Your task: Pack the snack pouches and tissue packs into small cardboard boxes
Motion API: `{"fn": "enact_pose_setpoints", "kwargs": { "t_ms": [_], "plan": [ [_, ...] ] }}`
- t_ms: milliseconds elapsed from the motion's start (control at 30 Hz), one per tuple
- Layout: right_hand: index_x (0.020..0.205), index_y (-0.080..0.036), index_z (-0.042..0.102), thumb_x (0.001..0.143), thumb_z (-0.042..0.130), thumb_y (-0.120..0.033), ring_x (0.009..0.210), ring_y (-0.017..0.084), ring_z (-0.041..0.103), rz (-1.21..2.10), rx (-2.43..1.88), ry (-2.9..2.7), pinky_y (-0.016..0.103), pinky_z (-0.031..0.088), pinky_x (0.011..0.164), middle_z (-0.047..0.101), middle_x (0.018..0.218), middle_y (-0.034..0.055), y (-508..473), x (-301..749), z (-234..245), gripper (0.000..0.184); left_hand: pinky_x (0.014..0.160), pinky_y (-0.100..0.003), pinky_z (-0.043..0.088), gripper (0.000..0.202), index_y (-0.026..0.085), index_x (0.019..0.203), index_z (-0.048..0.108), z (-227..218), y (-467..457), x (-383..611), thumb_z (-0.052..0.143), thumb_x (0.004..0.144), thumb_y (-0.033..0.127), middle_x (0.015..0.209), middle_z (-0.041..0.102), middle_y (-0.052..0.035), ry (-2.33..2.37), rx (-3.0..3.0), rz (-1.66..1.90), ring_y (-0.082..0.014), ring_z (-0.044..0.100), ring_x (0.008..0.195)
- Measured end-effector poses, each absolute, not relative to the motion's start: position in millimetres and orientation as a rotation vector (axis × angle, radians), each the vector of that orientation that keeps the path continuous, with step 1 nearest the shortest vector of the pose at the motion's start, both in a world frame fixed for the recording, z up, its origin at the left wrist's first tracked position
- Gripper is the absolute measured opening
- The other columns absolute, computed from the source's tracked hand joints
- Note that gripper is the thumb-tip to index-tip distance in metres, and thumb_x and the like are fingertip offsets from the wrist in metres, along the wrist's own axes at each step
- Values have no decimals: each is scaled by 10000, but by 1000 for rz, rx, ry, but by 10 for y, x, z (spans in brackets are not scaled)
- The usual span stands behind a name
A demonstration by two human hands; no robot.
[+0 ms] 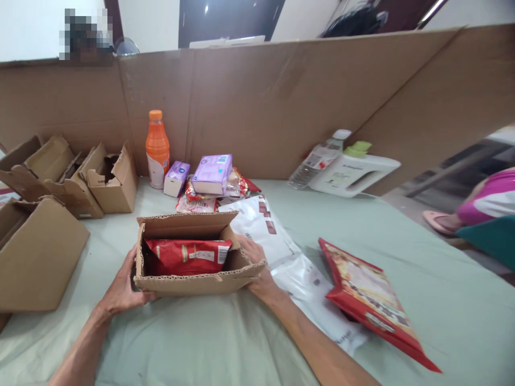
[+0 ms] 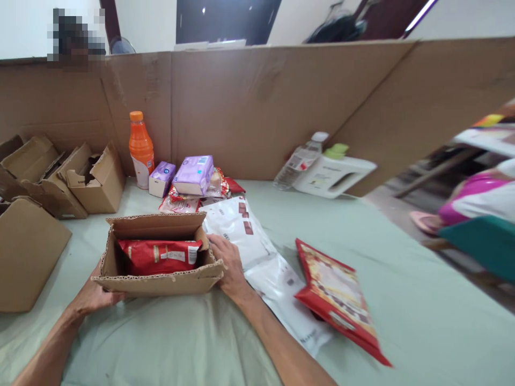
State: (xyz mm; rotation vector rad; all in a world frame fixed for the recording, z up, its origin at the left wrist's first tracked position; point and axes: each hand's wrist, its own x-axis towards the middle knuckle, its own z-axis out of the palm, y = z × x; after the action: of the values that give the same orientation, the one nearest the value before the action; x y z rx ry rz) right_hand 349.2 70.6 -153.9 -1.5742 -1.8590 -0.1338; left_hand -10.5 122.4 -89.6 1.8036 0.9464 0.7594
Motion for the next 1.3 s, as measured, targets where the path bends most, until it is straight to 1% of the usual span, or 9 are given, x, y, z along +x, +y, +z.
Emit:
{"fn": "enact_pose_setpoints", "kwargs": {
  "t_ms": [200, 367, 567, 767, 867, 967, 1067, 1167, 1300],
  "plan": [
    [1233, -182, 670, 951, 528, -164, 1162, 360, 648, -328, -1734, -1809, 479, 539, 906, 722, 1223, 177, 807, 3361, -1588, 317, 1229, -459, 391, 1121, 329, 1611, 237, -936, 1215, -148, 846, 680, 470, 1650, 373, -51, 913, 1800, 754, -390, 394, 1487],
    [1310, -191, 641, 953, 562, -160, 1239, 398, 609, -381, -1708, -1877, 490, 529, 951, 684, 1322, 202, 798, 3310, -1533, 367, 1211, -502, 411, 1164, 318, 1620, 222, -919, 1210, -138, 849, 660, 517, 1636, 397, -70, 901, 1789, 761, -420, 432, 1451],
    [1329, -218, 656, 954, 513, -177, 1284, 347, 576, -350, -1790, -1874, 489, 504, 997, 671, 1367, 150, 814, 3359, -1615, 403, 1192, -516, 427, 1162, 334, 1619, 234, -904, 1186, -154, 862, 658, 515, 1634, 393, -84, 929, 1774, 760, -413, 469, 1422],
    [1265, -221, 706, 911, 547, -189, 1304, 334, 547, -309, -1829, -1888, 489, 480, 1005, 667, 1387, 128, 824, 3423, -1706, 390, 1152, -499, 456, 1218, 246, 1621, 239, -966, 1178, -189, 888, 625, 507, 1617, 410, -154, 943, 1754, 780, -390, 518, 1376],
    [1224, -233, 721, 917, 556, -211, 1291, 321, 558, -291, -1834, -1901, 465, 473, 998, 671, 1383, 115, 821, 3459, -1693, 349, 1147, -514, 453, 1240, 236, 1628, 220, -985, 1187, -201, 881, 622, 533, 1627, 395, -158, 964, 1753, 776, -394, 521, 1367],
    [1154, -243, 741, 925, 557, -203, 1277, 300, 572, -276, -1815, -1916, 438, 465, 997, 687, 1360, 100, 823, 3490, -1668, 296, 1155, -511, 451, 1237, 268, 1637, 209, -972, 1191, -207, 881, 632, 530, 1637, 392, -128, 959, 1744, 769, -402, 515, 1375],
    [1133, -243, 747, 931, 559, -184, 1235, 278, 597, -257, -1773, -1938, 415, 468, 985, 725, 1276, 93, 817, 3502, -1648, 282, 1188, -521, 428, 1212, 321, 1636, 230, -942, 1191, -207, 877, 632, 530, 1644, 395, -88, 948, 1749, 771, -410, 475, 1420],
    [1126, -243, 745, 939, 551, -171, 1156, 254, 630, -232, -1730, -1950, 395, 486, 951, 763, 1154, 70, 806, 3490, -1644, 279, 1230, -540, 386, 1191, 334, 1631, 262, -918, 1195, -203, 868, 631, 558, 1642, 406, -69, 941, 1764, 776, -416, 419, 1473],
    [1070, -229, 750, 941, 524, -150, 1086, 233, 661, -204, -1684, -1943, 376, 517, 917, 781, 1066, 48, 813, 3454, -1635, 272, 1248, -532, 373, 1190, 347, 1634, 259, -902, 1202, -199, 870, 636, 560, 1663, 377, -43, 927, 1783, 777, -411, 379, 1505]
  ]
}}
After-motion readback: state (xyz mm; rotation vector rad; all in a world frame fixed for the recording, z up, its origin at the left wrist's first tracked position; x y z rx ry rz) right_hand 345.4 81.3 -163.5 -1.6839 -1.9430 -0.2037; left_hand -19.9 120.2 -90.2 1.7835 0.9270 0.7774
